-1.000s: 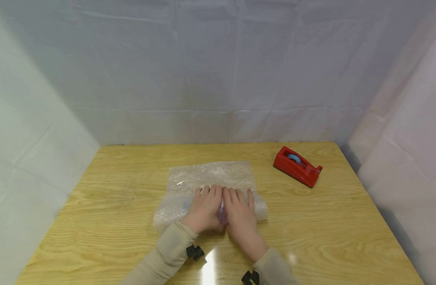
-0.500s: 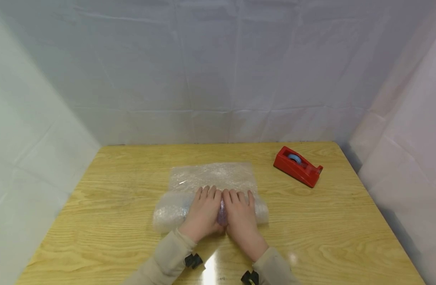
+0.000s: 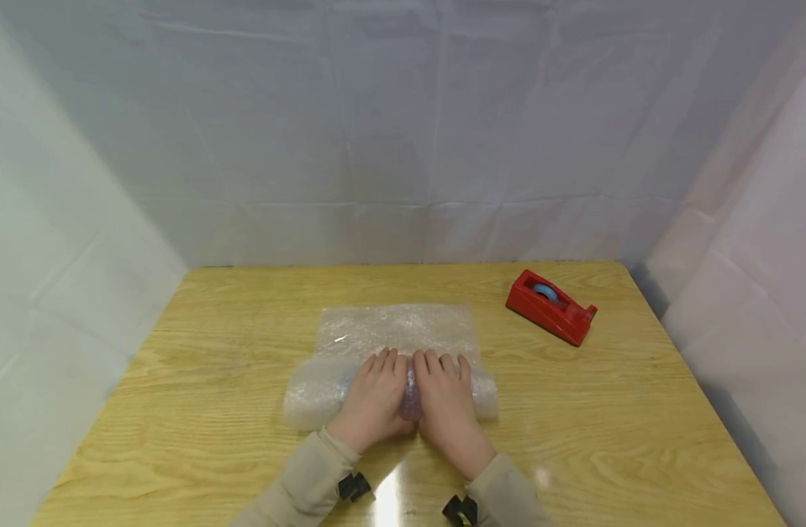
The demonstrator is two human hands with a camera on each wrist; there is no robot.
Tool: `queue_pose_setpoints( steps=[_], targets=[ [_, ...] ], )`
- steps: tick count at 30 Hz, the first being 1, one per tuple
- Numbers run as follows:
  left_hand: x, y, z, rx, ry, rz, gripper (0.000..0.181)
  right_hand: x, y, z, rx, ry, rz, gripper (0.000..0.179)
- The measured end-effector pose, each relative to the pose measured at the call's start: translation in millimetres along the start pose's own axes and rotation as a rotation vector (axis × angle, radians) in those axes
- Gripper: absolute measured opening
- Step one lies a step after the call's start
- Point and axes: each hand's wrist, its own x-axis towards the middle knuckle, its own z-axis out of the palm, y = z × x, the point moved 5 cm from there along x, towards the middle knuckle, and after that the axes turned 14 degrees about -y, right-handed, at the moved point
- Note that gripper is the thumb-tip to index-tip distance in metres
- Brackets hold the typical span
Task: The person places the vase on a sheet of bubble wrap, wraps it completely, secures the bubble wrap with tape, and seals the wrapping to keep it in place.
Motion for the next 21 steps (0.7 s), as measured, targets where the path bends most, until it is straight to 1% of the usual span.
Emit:
queue_pose_setpoints(
  steps=[4,7,12,15,18,21],
  targets=[
    [-0.5,1.0,0.6,0.037,-0.009,0.006,0.095,0.9,1.2,-1.1,0.019,-0.031,0.004,0.088],
    [-1.2,0.8,0.5,0.054,-0.007,0.004,0.093,0.8,0.5,-2.4,0.017,-0.01,-0.012,0.084],
    [-1.4,-2.3,2.8,0.053,-0.01,0.0,0.093,2.1,-1.1,-5.0,0.03,0.012,-0.066,0.083],
    [-1.0,-4.1,4.7,0.03,-0.024,-0.001,0.092,4.8,-0.6,-7.1,0.039,-0.019,-0.09,0.081],
    [-0.2,-5.7,7.1,-0.004,-0.049,0.003,0.093,8.8,1.2,-7.8,0.039,-0.087,-0.094,0.082],
    [1.3,-7.2,9.0,-0.033,-0.071,0.006,0.094,12.9,3.9,-6.8,0.058,-0.166,-0.09,0.089]
  ],
)
